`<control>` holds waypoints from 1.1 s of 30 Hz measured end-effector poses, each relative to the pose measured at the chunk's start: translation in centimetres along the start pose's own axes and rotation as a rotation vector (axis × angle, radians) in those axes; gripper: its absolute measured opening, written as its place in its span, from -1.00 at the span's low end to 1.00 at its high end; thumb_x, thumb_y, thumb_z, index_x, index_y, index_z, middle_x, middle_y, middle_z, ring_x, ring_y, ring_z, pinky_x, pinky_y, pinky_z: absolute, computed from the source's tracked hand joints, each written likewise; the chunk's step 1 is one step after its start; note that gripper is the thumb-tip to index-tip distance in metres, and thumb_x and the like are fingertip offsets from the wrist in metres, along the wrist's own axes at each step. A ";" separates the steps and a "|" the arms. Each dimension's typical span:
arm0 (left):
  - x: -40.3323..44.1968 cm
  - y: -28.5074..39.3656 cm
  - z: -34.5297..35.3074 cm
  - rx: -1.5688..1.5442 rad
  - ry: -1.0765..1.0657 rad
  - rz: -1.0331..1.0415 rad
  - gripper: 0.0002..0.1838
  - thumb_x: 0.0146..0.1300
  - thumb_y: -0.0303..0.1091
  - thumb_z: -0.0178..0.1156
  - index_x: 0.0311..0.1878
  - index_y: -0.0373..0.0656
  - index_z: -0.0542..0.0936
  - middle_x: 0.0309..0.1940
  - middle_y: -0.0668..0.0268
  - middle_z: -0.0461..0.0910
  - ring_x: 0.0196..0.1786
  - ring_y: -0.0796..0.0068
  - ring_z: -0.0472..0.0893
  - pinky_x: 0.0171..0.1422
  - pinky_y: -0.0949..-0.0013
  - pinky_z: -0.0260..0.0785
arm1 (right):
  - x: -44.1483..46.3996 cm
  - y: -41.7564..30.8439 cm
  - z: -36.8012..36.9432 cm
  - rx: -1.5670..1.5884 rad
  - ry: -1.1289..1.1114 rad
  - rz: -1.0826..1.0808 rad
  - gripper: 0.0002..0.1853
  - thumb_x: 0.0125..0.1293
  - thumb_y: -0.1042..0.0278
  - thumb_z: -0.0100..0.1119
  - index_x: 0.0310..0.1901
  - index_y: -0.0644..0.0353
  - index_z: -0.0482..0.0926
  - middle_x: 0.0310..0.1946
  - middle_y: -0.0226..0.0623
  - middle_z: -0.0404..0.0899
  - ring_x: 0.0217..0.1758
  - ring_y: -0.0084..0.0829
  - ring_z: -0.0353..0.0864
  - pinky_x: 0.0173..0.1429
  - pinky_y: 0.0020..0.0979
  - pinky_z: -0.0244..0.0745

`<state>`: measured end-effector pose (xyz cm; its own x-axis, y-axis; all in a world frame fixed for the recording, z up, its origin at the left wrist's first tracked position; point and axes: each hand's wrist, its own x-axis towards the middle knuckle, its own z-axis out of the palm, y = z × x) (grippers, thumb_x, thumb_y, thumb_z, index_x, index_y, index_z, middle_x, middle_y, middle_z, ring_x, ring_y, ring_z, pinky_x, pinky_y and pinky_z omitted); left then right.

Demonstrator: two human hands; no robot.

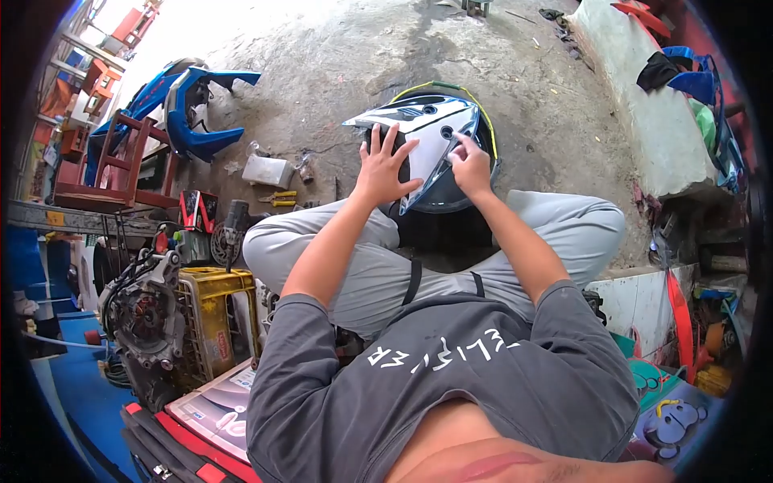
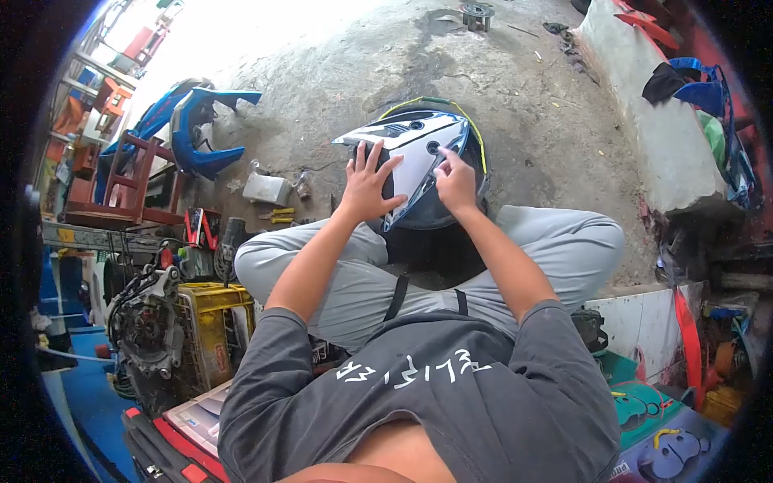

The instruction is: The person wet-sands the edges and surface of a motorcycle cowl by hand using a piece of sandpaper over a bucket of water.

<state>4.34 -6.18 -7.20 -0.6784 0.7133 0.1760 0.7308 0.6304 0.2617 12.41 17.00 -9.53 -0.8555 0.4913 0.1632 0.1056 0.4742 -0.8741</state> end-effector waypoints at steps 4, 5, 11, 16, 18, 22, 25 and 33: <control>0.0 0.1 -0.1 -0.001 0.017 0.009 0.02 0.08 0.29 0.55 0.66 0.39 0.43 0.81 -0.01 0.02 0.79 -0.47 -0.07 0.65 -0.62 -0.02 | 0.8 0.7 -0.3 -0.015 -0.056 -0.053 -0.57 0.30 0.56 0.37 0.22 0.19 0.76 -0.34 -0.15 0.79 -0.28 -0.25 0.81 -0.06 -0.23 0.70; -0.1 0.2 -0.1 0.001 0.018 0.008 0.02 0.08 0.29 0.55 0.66 0.39 0.43 0.81 -0.01 0.03 0.79 -0.47 -0.06 0.65 -0.62 -0.01 | 1.7 1.0 -0.3 -0.007 -0.025 -0.031 -0.58 0.30 0.57 0.36 0.21 0.19 0.77 -0.33 -0.15 0.79 -0.28 -0.21 0.81 -0.04 -0.22 0.70; 0.0 0.1 0.1 0.014 0.026 0.003 0.01 0.09 0.31 0.53 0.65 0.41 0.43 0.81 -0.01 0.04 0.79 -0.46 -0.05 0.65 -0.60 -0.01 | 2.2 0.5 -0.3 -0.156 -0.016 -0.131 -0.39 0.35 0.52 0.29 0.46 0.05 0.65 -0.27 -0.05 0.80 -0.24 -0.01 0.81 -0.03 -0.09 0.71; 0.0 0.0 0.2 0.005 0.023 0.002 0.00 0.11 0.30 0.53 0.66 0.42 0.42 0.81 -0.01 0.02 0.80 -0.45 -0.06 0.65 -0.61 -0.02 | -0.8 -0.9 -0.6 -0.275 -0.129 -0.371 -0.26 0.37 0.51 0.34 0.61 0.15 0.44 -0.14 0.03 0.76 -0.06 0.13 0.73 0.14 0.07 0.62; 0.0 0.1 0.1 0.014 0.013 -0.003 0.00 0.12 0.29 0.52 0.66 0.42 0.42 0.81 -0.01 0.02 0.80 -0.46 -0.07 0.65 -0.62 -0.02 | -0.8 0.0 -0.8 -0.328 -0.158 -0.405 -0.21 0.37 0.55 0.34 0.64 0.14 0.39 -0.13 0.03 0.75 -0.05 0.13 0.73 0.14 0.07 0.61; -0.1 0.2 -0.1 0.019 0.004 -0.011 0.00 0.13 0.29 0.52 0.67 0.42 0.41 0.82 -0.01 0.00 0.80 -0.46 -0.09 0.65 -0.63 -0.02 | 2.7 2.6 -1.3 -0.259 -0.097 -0.297 -0.24 0.37 0.60 0.33 0.60 0.07 0.42 -0.12 0.00 0.75 0.00 0.10 0.74 0.18 0.03 0.63; 0.1 0.2 0.0 0.022 0.002 -0.009 0.00 0.13 0.29 0.52 0.67 0.42 0.41 0.82 0.00 -0.01 0.80 -0.47 -0.09 0.65 -0.62 -0.02 | 3.3 2.7 -1.1 -0.233 -0.097 -0.300 -0.29 0.37 0.62 0.31 0.56 0.04 0.47 -0.12 -0.02 0.76 -0.02 0.09 0.75 0.16 0.03 0.65; 0.1 0.0 0.3 0.018 0.014 0.001 0.00 0.12 0.32 0.52 0.66 0.43 0.41 0.81 0.01 0.02 0.80 -0.44 -0.08 0.63 -0.65 0.01 | -1.3 0.1 -1.6 -0.174 -0.330 -0.452 -0.21 0.30 0.68 0.27 0.58 -0.02 0.44 -0.13 0.07 0.75 0.01 0.12 0.78 0.13 0.02 0.67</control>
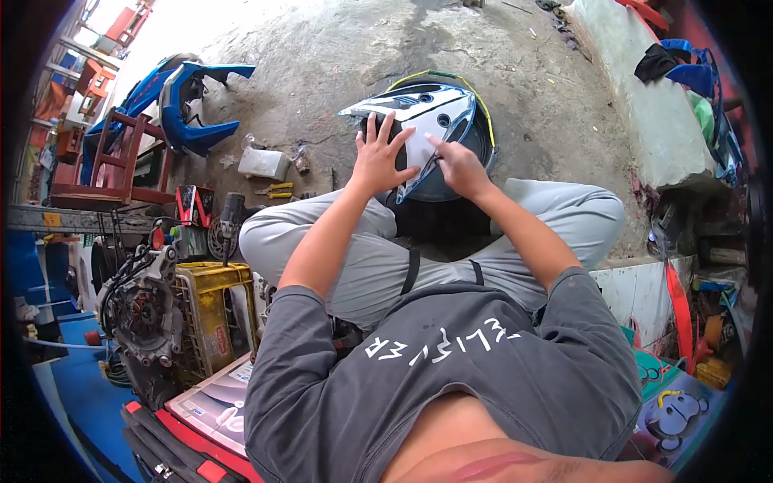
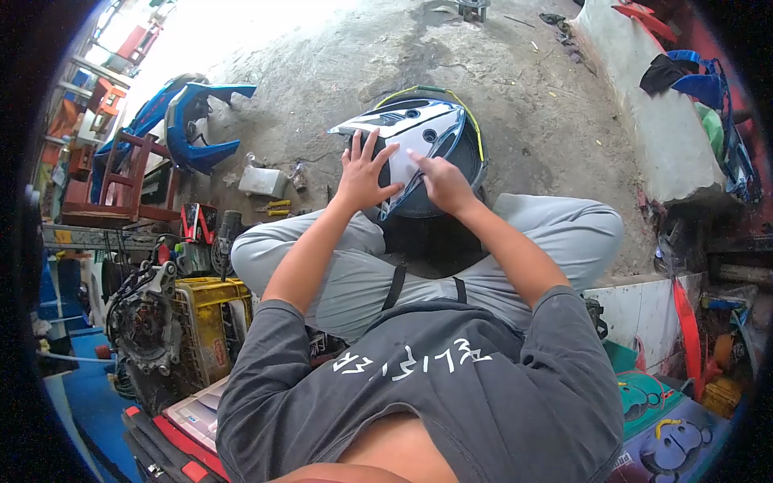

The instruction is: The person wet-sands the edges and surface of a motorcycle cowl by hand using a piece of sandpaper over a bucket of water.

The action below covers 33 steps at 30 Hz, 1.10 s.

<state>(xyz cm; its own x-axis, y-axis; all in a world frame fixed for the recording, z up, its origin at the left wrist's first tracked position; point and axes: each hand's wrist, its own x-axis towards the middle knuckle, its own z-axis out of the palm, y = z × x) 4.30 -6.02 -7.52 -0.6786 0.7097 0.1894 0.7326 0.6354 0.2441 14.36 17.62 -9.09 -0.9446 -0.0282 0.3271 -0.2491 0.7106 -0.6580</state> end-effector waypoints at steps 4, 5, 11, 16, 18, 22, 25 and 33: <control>-0.1 0.1 -0.4 0.003 -0.014 -0.015 -0.01 0.12 0.31 0.53 0.66 0.44 0.42 0.81 0.01 0.02 0.80 -0.44 -0.08 0.63 -0.66 0.01 | 2.8 3.2 -0.8 0.094 0.156 0.216 -0.22 0.28 0.67 0.28 0.56 -0.03 0.46 -0.14 -0.01 0.79 -0.08 0.11 0.81 0.06 0.01 0.69; -0.1 0.0 -0.4 0.008 -0.007 -0.013 -0.01 0.12 0.31 0.53 0.66 0.44 0.42 0.81 0.01 0.02 0.80 -0.44 -0.08 0.63 -0.66 0.01 | 3.6 4.2 -1.0 0.104 0.177 0.283 -0.25 0.27 0.66 0.29 0.52 -0.03 0.51 -0.18 -0.02 0.79 -0.12 0.09 0.82 0.03 -0.01 0.70; 0.0 0.0 -0.2 -0.012 -0.002 -0.004 -0.01 0.12 0.31 0.52 0.65 0.43 0.43 0.82 0.03 0.02 0.81 -0.42 -0.09 0.62 -0.71 -0.01 | 3.2 2.3 -1.7 0.038 0.013 0.183 -0.39 0.27 0.63 0.28 0.37 -0.01 0.67 -0.29 0.01 0.77 -0.17 0.05 0.82 -0.03 -0.07 0.70; 0.1 0.2 -0.2 -0.001 0.005 -0.006 0.00 0.11 0.28 0.53 0.66 0.41 0.42 0.81 0.02 0.02 0.80 -0.43 -0.06 0.63 -0.68 0.02 | 3.0 2.0 -1.5 0.066 -0.074 0.089 -0.39 0.30 0.68 0.23 0.39 0.06 0.66 -0.20 0.06 0.77 -0.07 0.08 0.82 0.07 -0.05 0.69; 0.1 0.2 -0.3 0.010 -0.002 -0.012 0.00 0.11 0.28 0.53 0.66 0.41 0.42 0.81 0.01 0.02 0.80 -0.43 -0.06 0.64 -0.67 0.03 | 4.3 3.5 -1.9 0.054 0.033 0.147 -0.41 0.31 0.67 0.22 0.38 0.05 0.66 -0.20 0.05 0.79 -0.08 0.09 0.83 0.06 -0.04 0.70; 0.1 0.1 -0.3 0.016 -0.007 -0.016 0.00 0.11 0.28 0.53 0.66 0.41 0.42 0.81 0.01 0.02 0.80 -0.44 -0.06 0.64 -0.66 0.03 | 5.4 3.2 -2.1 -0.093 0.034 0.159 -0.48 0.34 0.66 0.16 0.33 0.08 0.60 -0.19 0.10 0.79 -0.06 0.16 0.82 0.04 0.05 0.69; 0.1 0.0 -0.3 -0.001 -0.014 -0.017 0.00 0.11 0.29 0.53 0.65 0.41 0.43 0.81 0.02 0.02 0.80 -0.44 -0.06 0.64 -0.66 0.02 | 4.0 1.8 -1.4 -0.090 -0.036 0.038 -0.55 0.36 0.66 0.12 0.25 0.13 0.51 -0.20 0.15 0.77 -0.02 0.24 0.80 0.06 0.16 0.66; 0.0 0.2 -0.6 0.002 -0.015 -0.028 -0.01 0.10 0.29 0.54 0.64 0.43 0.43 0.82 0.02 0.02 0.80 -0.44 -0.07 0.63 -0.67 0.01 | 5.2 4.3 -1.7 -0.102 0.021 0.129 -0.59 0.37 0.68 0.11 0.20 0.12 0.55 -0.17 0.13 0.78 0.00 0.21 0.80 0.10 0.15 0.65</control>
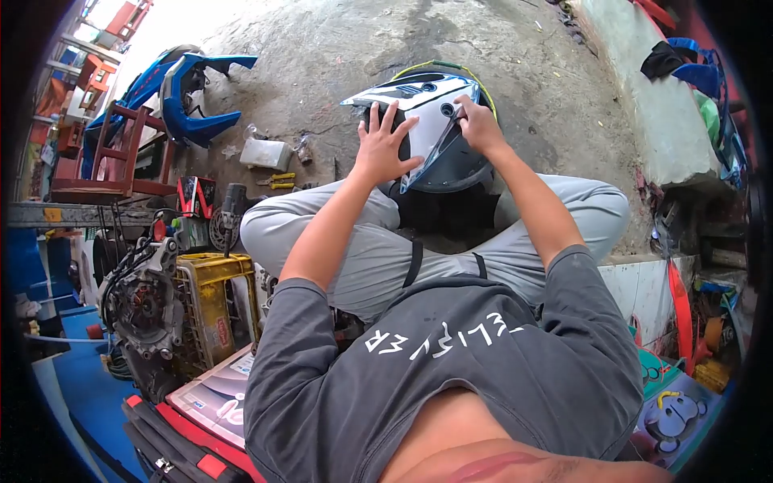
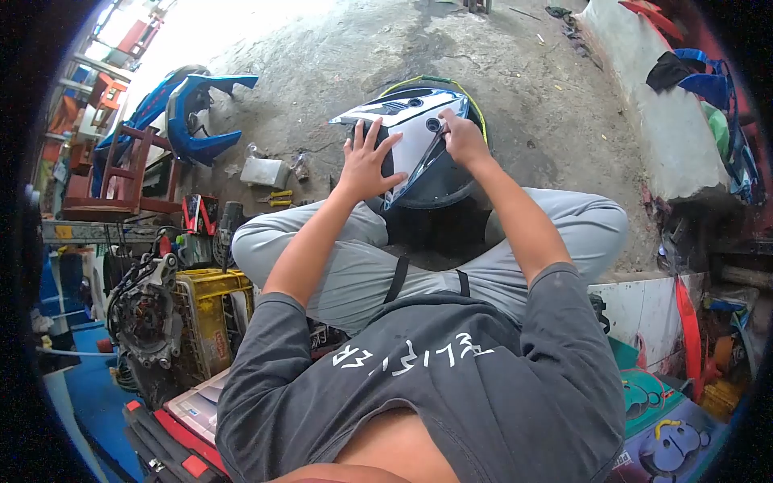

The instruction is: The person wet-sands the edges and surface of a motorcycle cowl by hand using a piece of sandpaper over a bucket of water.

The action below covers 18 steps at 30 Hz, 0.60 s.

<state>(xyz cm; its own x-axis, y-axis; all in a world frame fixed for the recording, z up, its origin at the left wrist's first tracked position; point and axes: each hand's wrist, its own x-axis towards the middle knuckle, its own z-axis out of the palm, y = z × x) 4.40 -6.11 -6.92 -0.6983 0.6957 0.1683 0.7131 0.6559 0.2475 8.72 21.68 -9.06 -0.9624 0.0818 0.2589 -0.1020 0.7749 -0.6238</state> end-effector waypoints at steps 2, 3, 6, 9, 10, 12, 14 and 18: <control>0.1 0.1 -0.1 -0.008 -0.015 -0.003 -0.01 0.10 0.29 0.54 0.64 0.44 0.43 0.82 0.02 0.02 0.80 -0.45 -0.08 0.63 -0.68 0.01 | 0.4 -0.2 -0.1 -0.090 0.013 -0.048 -0.61 0.37 0.67 0.11 0.19 0.13 0.56 -0.16 0.14 0.78 0.01 0.21 0.80 0.09 0.13 0.67; 0.1 0.0 0.0 -0.010 -0.012 0.001 -0.01 0.11 0.29 0.53 0.65 0.42 0.43 0.82 0.01 0.02 0.80 -0.45 -0.07 0.63 -0.68 0.00 | 0.3 -1.2 -0.5 -0.058 -0.064 -0.007 -0.66 0.36 0.66 0.10 0.13 0.18 0.59 -0.14 0.17 0.77 0.04 0.25 0.78 0.12 0.13 0.66; 0.1 -0.1 0.3 -0.007 0.000 0.010 -0.01 0.12 0.30 0.53 0.65 0.40 0.43 0.81 0.01 0.03 0.80 -0.43 -0.07 0.64 -0.66 0.00 | -1.4 -2.6 -0.1 0.018 -0.125 -0.166 -0.70 0.33 0.67 0.11 0.06 0.24 0.61 -0.14 0.22 0.76 0.06 0.27 0.77 0.13 0.14 0.66; 0.3 0.1 0.3 -0.005 0.020 0.018 0.00 0.11 0.32 0.52 0.65 0.42 0.44 0.81 0.02 0.04 0.80 -0.43 -0.06 0.62 -0.68 0.02 | -1.6 -3.8 -0.7 0.001 -0.187 -0.174 -0.74 0.31 0.67 0.13 0.01 0.29 0.62 -0.15 0.25 0.74 0.04 0.29 0.77 0.12 0.15 0.65; 0.2 -0.1 0.4 -0.003 0.031 0.019 0.00 0.09 0.33 0.52 0.64 0.44 0.44 0.81 0.03 0.05 0.80 -0.44 -0.06 0.61 -0.70 0.03 | -1.5 -3.9 -0.6 0.007 -0.197 -0.160 -0.75 0.31 0.67 0.13 0.00 0.29 0.62 -0.16 0.26 0.74 0.04 0.29 0.77 0.12 0.16 0.65; 0.1 -0.3 0.6 0.004 0.017 0.015 0.00 0.10 0.32 0.53 0.65 0.44 0.42 0.81 0.04 0.04 0.80 -0.45 -0.06 0.61 -0.71 0.01 | -0.2 -1.4 -0.4 -0.054 -0.066 -0.174 -0.77 0.36 0.68 0.10 -0.01 0.26 0.60 -0.21 0.19 0.75 -0.01 0.26 0.78 0.07 0.09 0.64; 0.0 -0.3 0.6 0.008 0.024 0.015 0.01 0.10 0.31 0.53 0.66 0.44 0.40 0.81 0.04 0.03 0.80 -0.46 -0.07 0.61 -0.72 0.01 | 0.8 -0.2 -1.2 -0.069 -0.025 0.003 -0.78 0.36 0.68 0.11 -0.02 0.26 0.59 -0.20 0.19 0.74 -0.01 0.26 0.77 0.06 0.10 0.64; 0.0 -0.4 0.9 -0.010 0.028 0.023 0.00 0.11 0.31 0.53 0.65 0.44 0.41 0.82 0.05 0.02 0.80 -0.44 -0.07 0.61 -0.72 0.01 | 0.4 -1.9 -1.0 -0.160 -0.071 -0.134 -0.79 0.34 0.66 0.13 -0.03 0.25 0.61 -0.17 0.21 0.75 0.03 0.23 0.78 0.06 0.17 0.65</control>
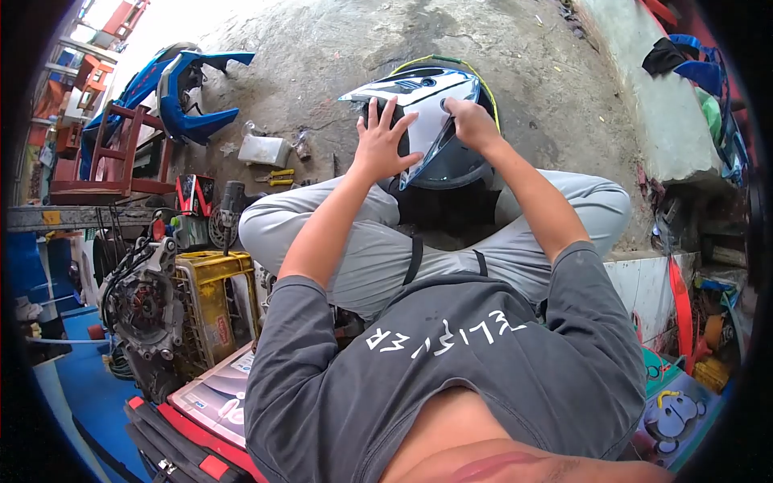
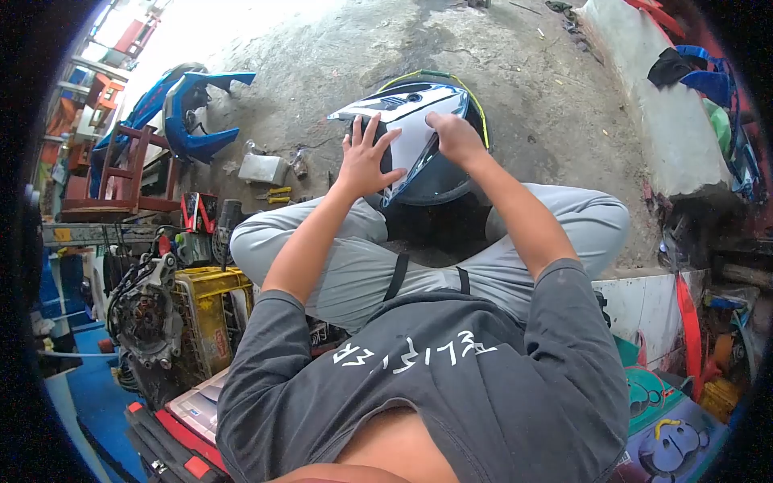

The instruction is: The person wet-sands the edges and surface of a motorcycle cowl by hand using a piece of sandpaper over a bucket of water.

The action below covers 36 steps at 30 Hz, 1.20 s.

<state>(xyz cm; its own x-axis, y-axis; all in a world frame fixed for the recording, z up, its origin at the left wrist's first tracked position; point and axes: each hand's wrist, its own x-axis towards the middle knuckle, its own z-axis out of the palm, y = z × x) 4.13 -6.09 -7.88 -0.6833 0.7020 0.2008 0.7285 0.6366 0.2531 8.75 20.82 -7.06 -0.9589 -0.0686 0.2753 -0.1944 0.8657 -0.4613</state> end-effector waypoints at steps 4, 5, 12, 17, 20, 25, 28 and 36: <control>0.0 0.0 -0.1 0.007 -0.005 -0.008 0.00 0.11 0.31 0.53 0.65 0.44 0.42 0.82 0.05 0.01 0.81 -0.42 -0.08 0.62 -0.71 0.01 | -1.9 -1.6 0.3 0.107 -0.060 -0.196 -0.77 0.28 0.69 0.13 -0.06 0.27 0.62 -0.17 0.22 0.74 0.05 0.26 0.76 0.11 0.16 0.65; 0.1 0.0 -0.1 0.009 -0.003 -0.007 0.00 0.11 0.31 0.53 0.65 0.44 0.42 0.82 0.05 0.01 0.81 -0.42 -0.08 0.62 -0.71 0.01 | -2.1 -2.1 0.2 0.148 -0.104 -0.189 -0.78 0.30 0.69 0.12 -0.06 0.29 0.62 -0.16 0.24 0.74 0.07 0.27 0.76 0.12 0.14 0.65; 0.0 0.1 -0.5 0.009 -0.006 -0.009 0.00 0.11 0.32 0.53 0.66 0.45 0.42 0.82 0.07 0.01 0.81 -0.42 -0.07 0.62 -0.72 0.00 | 0.6 2.4 -0.5 0.042 0.019 0.003 -0.85 0.39 0.63 0.16 -0.06 0.27 0.61 -0.18 0.18 0.74 0.01 0.24 0.76 0.07 0.07 0.64; -0.1 -0.1 -0.5 0.000 -0.023 -0.019 0.00 0.11 0.32 0.53 0.66 0.45 0.41 0.82 0.06 0.02 0.80 -0.45 -0.06 0.60 -0.74 -0.02 | -1.2 0.0 0.3 0.072 -0.037 -0.041 -0.83 0.36 0.62 0.08 -0.10 0.27 0.63 -0.25 0.15 0.71 -0.02 0.22 0.75 0.08 0.10 0.65; 0.0 -0.2 0.0 0.001 -0.005 -0.011 0.01 0.10 0.32 0.53 0.66 0.45 0.41 0.82 0.06 0.03 0.80 -0.45 -0.06 0.60 -0.74 -0.02 | -3.8 -2.4 1.3 0.236 -0.074 -0.258 -0.82 0.28 0.66 0.11 -0.13 0.27 0.62 -0.25 0.12 0.70 -0.05 0.20 0.74 0.08 0.08 0.65; 0.0 0.2 -0.7 0.000 -0.041 -0.029 0.01 0.08 0.29 0.55 0.65 0.45 0.42 0.82 0.05 0.01 0.80 -0.46 -0.08 0.61 -0.76 -0.03 | -1.9 1.0 0.5 0.205 0.013 -0.150 -0.81 0.30 0.69 0.15 -0.11 0.27 0.65 -0.22 0.11 0.72 -0.04 0.19 0.74 0.08 0.08 0.64; 0.2 0.4 -1.1 0.007 -0.065 -0.034 0.01 0.07 0.28 0.56 0.64 0.45 0.42 0.82 0.05 0.00 0.80 -0.47 -0.11 0.61 -0.78 -0.05 | -0.3 3.4 -0.6 0.182 0.147 0.011 -0.82 0.36 0.68 0.15 -0.08 0.26 0.66 -0.20 0.10 0.72 -0.04 0.18 0.73 0.09 0.06 0.63; 5.8 0.2 -6.7 0.217 -0.367 0.053 0.29 -0.08 0.52 0.56 0.75 0.31 0.30 0.56 0.15 0.38 0.50 -0.13 0.36 0.45 -0.37 0.25 | -4.2 -0.6 1.7 0.330 0.069 -0.266 -0.77 0.22 0.65 0.23 -0.09 0.28 0.68 -0.25 -0.05 0.74 -0.07 0.02 0.73 0.10 -0.08 0.67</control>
<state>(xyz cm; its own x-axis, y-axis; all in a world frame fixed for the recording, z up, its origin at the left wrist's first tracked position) -0.05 -4.03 -0.31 -0.6104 0.7775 -0.1517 0.7823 0.6217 0.0384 12.52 19.72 -9.36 -0.8525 -0.2253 0.4717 -0.4996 0.6168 -0.6083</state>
